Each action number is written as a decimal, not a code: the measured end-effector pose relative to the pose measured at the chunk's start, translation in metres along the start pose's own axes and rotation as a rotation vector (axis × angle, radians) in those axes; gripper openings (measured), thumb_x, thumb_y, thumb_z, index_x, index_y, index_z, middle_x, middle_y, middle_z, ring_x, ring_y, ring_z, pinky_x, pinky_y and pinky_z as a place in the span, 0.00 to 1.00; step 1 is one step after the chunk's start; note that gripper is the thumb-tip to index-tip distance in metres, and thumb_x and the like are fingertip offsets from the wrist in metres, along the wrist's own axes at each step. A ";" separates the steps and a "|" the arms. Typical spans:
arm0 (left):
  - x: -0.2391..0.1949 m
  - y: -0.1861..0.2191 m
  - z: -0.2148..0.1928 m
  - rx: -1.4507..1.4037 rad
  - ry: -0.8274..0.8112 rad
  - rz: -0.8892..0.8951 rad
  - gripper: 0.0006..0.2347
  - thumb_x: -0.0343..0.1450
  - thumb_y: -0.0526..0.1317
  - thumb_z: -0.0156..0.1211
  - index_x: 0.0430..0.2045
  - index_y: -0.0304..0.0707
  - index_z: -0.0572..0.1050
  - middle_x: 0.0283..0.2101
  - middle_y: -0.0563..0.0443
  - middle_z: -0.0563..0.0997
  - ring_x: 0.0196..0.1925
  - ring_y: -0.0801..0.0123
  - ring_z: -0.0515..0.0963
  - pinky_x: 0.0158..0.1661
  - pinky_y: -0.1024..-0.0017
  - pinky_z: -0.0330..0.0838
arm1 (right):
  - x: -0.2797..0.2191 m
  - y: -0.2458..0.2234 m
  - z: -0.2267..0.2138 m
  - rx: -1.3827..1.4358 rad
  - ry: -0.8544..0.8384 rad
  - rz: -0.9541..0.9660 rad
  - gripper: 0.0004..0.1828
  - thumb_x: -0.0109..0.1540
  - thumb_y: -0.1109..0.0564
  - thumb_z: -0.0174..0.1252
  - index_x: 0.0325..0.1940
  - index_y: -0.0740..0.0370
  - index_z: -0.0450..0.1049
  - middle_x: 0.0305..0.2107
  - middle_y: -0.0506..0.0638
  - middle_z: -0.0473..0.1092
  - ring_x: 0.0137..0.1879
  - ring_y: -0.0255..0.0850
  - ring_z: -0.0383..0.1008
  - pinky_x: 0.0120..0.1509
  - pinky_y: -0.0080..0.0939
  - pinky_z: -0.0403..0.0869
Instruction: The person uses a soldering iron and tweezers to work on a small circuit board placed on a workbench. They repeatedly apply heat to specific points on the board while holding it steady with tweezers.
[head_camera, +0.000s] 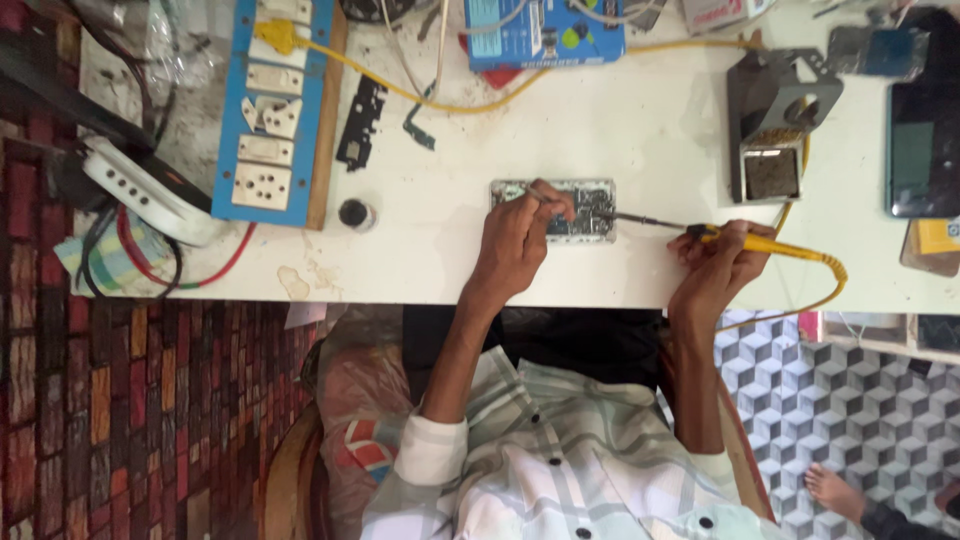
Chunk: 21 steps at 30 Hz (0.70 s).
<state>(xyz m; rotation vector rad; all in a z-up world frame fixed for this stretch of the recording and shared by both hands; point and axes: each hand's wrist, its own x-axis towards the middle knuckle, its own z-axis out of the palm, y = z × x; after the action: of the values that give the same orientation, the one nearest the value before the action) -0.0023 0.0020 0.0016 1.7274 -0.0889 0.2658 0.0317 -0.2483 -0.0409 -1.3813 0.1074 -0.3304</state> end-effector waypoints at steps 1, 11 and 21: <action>0.000 0.001 0.000 0.001 0.012 0.043 0.04 0.77 0.25 0.44 0.38 0.27 0.69 0.36 0.44 0.83 0.32 0.62 0.82 0.40 0.70 0.78 | 0.000 0.000 0.001 -0.002 0.003 0.004 0.12 0.79 0.51 0.45 0.50 0.60 0.55 0.24 0.49 0.60 0.28 0.38 0.66 0.35 0.38 0.68; 0.000 0.000 0.002 -0.029 0.042 0.116 0.05 0.78 0.25 0.43 0.37 0.29 0.68 0.35 0.43 0.82 0.37 0.59 0.84 0.45 0.69 0.78 | 0.004 0.002 0.001 0.027 -0.016 0.018 0.12 0.77 0.52 0.46 0.49 0.62 0.55 0.26 0.50 0.60 0.27 0.40 0.67 0.34 0.40 0.70; 0.000 0.000 0.002 -0.026 0.050 0.147 0.04 0.75 0.24 0.43 0.37 0.28 0.67 0.35 0.43 0.81 0.37 0.57 0.83 0.43 0.67 0.77 | -0.002 -0.005 0.005 0.021 0.014 0.014 0.12 0.77 0.52 0.46 0.49 0.62 0.55 0.24 0.50 0.59 0.26 0.37 0.63 0.33 0.38 0.68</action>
<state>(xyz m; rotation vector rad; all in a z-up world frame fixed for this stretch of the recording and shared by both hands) -0.0018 -0.0004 0.0018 1.6893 -0.1823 0.4138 0.0307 -0.2437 -0.0356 -1.3575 0.1248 -0.3287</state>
